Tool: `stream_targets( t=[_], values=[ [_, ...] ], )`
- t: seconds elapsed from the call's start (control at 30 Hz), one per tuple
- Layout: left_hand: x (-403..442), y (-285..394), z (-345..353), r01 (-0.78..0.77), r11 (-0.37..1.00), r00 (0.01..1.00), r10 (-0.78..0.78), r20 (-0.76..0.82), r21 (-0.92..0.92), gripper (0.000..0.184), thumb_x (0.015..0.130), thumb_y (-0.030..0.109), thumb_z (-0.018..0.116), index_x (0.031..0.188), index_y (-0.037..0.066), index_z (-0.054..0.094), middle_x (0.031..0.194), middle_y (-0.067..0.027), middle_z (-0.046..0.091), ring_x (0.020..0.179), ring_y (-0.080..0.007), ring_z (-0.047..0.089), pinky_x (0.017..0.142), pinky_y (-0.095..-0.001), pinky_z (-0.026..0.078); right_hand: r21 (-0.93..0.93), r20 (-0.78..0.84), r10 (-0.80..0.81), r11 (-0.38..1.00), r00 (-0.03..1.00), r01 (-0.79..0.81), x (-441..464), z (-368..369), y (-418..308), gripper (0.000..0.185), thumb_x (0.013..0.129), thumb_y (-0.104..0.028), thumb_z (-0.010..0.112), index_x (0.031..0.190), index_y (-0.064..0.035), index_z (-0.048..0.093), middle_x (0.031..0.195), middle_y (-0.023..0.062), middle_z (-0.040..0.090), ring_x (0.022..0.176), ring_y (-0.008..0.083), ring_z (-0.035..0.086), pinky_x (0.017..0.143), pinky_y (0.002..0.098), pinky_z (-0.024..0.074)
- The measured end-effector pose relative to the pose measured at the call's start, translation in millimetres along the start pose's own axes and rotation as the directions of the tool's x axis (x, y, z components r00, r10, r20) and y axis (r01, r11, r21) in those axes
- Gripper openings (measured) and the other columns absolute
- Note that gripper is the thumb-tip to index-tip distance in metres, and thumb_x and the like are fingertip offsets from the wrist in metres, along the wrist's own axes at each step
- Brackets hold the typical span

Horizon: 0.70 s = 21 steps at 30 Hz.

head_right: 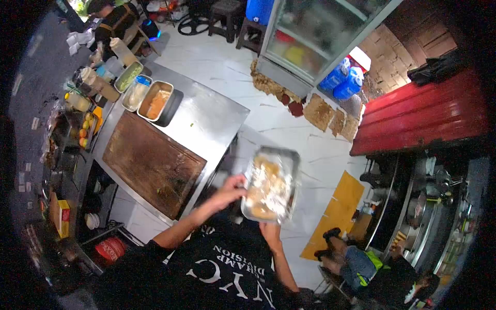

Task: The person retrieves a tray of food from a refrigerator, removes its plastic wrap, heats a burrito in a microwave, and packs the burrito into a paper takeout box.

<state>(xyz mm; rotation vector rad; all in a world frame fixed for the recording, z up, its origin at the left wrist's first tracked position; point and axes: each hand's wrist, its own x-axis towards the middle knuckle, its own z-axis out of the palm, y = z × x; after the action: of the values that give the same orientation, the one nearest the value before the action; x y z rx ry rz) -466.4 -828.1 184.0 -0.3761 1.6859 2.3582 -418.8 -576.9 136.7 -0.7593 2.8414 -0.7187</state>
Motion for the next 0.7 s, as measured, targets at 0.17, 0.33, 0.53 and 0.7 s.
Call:
stream_targets(
  t=[0.17,0.33,0.53,0.7],
  values=[
    [52.5,21.5,-87.5,-0.012,0.974,0.963,0.072,-0.261,0.226,0.018,0.076,-0.001,0.064,0.079,0.008,0.049,0.077,-0.0008,0.057,0.067,-0.0087,0.058,0.054,-0.0252,0.049,0.484,0.087,0.369,0.796,0.925,-0.364,58.9,-36.4,45.7,0.038,0.083,0.001,0.059,0.12,-0.0045,0.048,0.101,0.0106,0.061,0.082,0.0208,0.062,0.063,0.0326,0.0528],
    [115.1,26.1,-184.2,-0.024,0.997,0.884,0.056,-0.465,0.074,0.016,0.08,0.0,0.063,0.077,0.007,0.049,0.069,-0.0054,0.062,0.057,-0.0105,0.058,0.044,-0.025,0.043,0.493,0.131,0.186,0.84,0.974,-0.227,145.8,-55.2,78.3,0.035,0.084,0.001,0.058,0.118,-0.0048,0.05,0.103,0.0086,0.061,0.081,0.0161,0.061,0.061,0.0288,0.0521],
    [129.6,12.9,-268.7,0.061,0.994,0.831,0.0,-0.556,0.091,0.014,0.079,0.002,0.063,0.082,0.008,0.05,0.069,-0.0065,0.063,0.054,-0.0104,0.057,0.04,-0.0239,0.037,0.48,0.183,-0.129,0.877,0.975,0.026,264.3,-60.0,92.2,0.035,0.082,0.002,0.059,0.116,-0.0058,0.054,0.106,0.0097,0.062,0.083,0.0173,0.062,0.063,0.0292,0.0529],
    [114.3,41.7,-208.3,0.367,0.588,0.367,0.62,-0.693,0.721,0.025,0.079,0.011,0.061,0.103,0.005,0.057,0.103,-0.018,0.064,0.093,-0.0348,0.062,0.079,-0.0428,0.048,0.486,0.345,-0.281,0.87,0.896,0.086,329.9,-63.5,58.5,0.034,0.083,-0.002,0.06,0.117,-0.0069,0.056,0.108,0.0104,0.061,0.086,0.0238,0.062,0.073,0.0344,0.0544]
  ],
)
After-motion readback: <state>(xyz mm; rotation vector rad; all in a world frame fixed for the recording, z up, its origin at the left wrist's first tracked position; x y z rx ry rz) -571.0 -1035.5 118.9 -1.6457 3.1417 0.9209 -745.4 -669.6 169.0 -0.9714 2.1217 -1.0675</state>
